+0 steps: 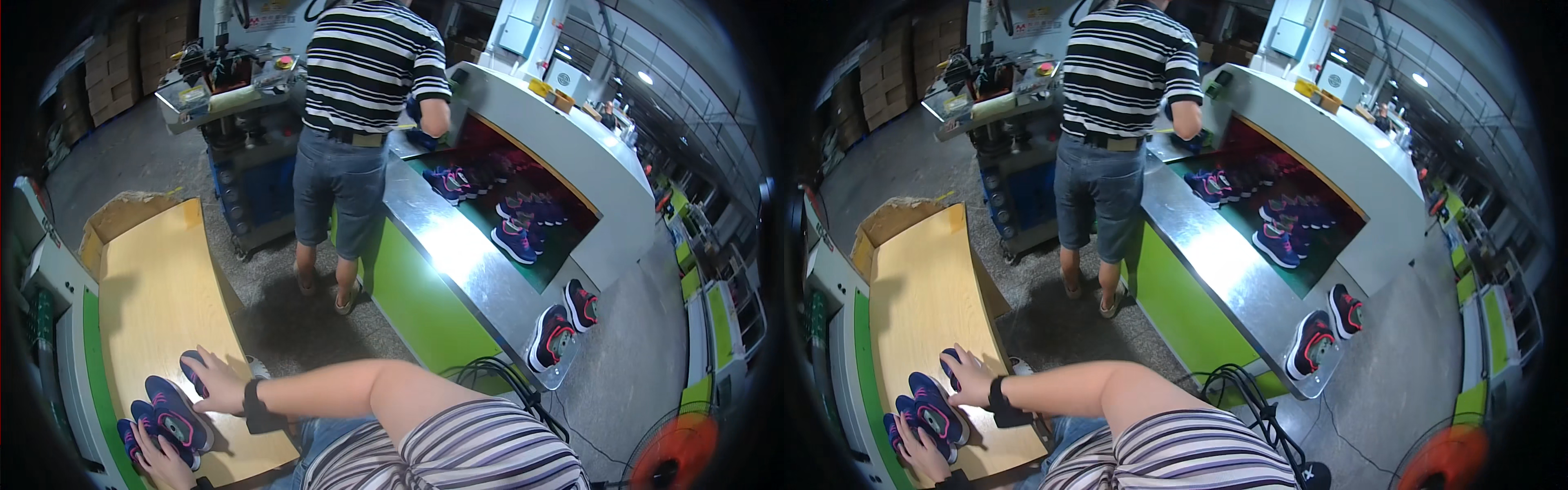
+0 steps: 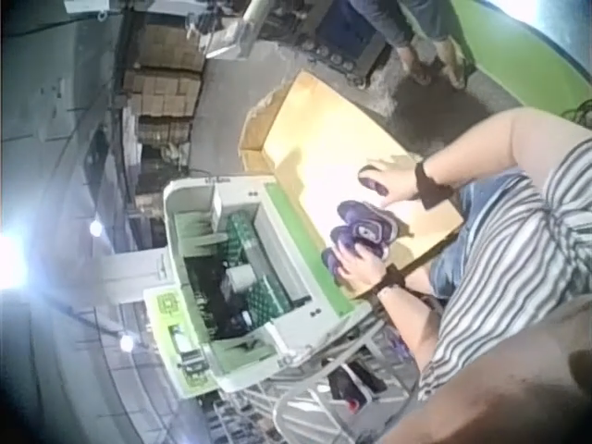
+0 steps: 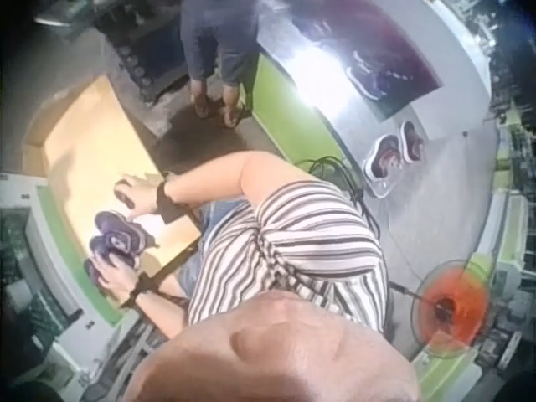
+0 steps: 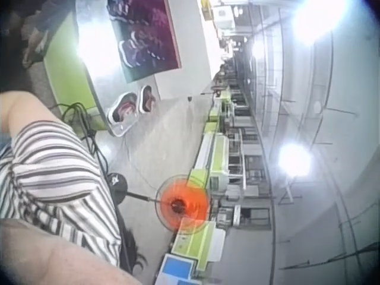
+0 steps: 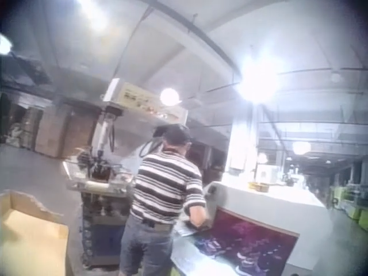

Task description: The recorder is inspecting and organizing shoes on a workbench in a shoe manufacturing facility.

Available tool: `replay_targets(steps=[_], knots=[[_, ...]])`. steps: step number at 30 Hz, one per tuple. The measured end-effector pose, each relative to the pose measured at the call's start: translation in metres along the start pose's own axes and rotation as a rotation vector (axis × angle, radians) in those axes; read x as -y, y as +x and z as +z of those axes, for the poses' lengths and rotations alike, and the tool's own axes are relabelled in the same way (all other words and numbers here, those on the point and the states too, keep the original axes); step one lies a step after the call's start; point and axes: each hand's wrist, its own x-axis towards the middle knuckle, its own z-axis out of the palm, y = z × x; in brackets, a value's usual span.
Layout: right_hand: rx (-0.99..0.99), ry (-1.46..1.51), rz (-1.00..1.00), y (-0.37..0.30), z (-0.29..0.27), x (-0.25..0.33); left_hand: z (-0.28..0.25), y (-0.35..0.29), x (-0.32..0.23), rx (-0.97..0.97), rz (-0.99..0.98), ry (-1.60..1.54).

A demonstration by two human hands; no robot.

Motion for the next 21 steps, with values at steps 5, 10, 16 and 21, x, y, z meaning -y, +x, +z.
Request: replay_targets(steps=[5,10,16,21], knots=[[-0.194,0.233,-0.142,-0.016,0.027,-0.043,-0.021,0.011,-0.027,0.054,-0.007,-0.016],[-0.232,0.152,-0.072,0.005,0.064,-0.020,0.031,0.011,0.019,-0.042,-0.020,0.031],[-0.112,0.176,-0.063,0.013,0.073,-0.012,0.029,0.010,0.014,-0.052,-0.046,0.033],[-0.142,0.086,-0.096,0.008,0.073,-0.012,-0.013,0.008,-0.021,0.007,-0.045,-0.051]])
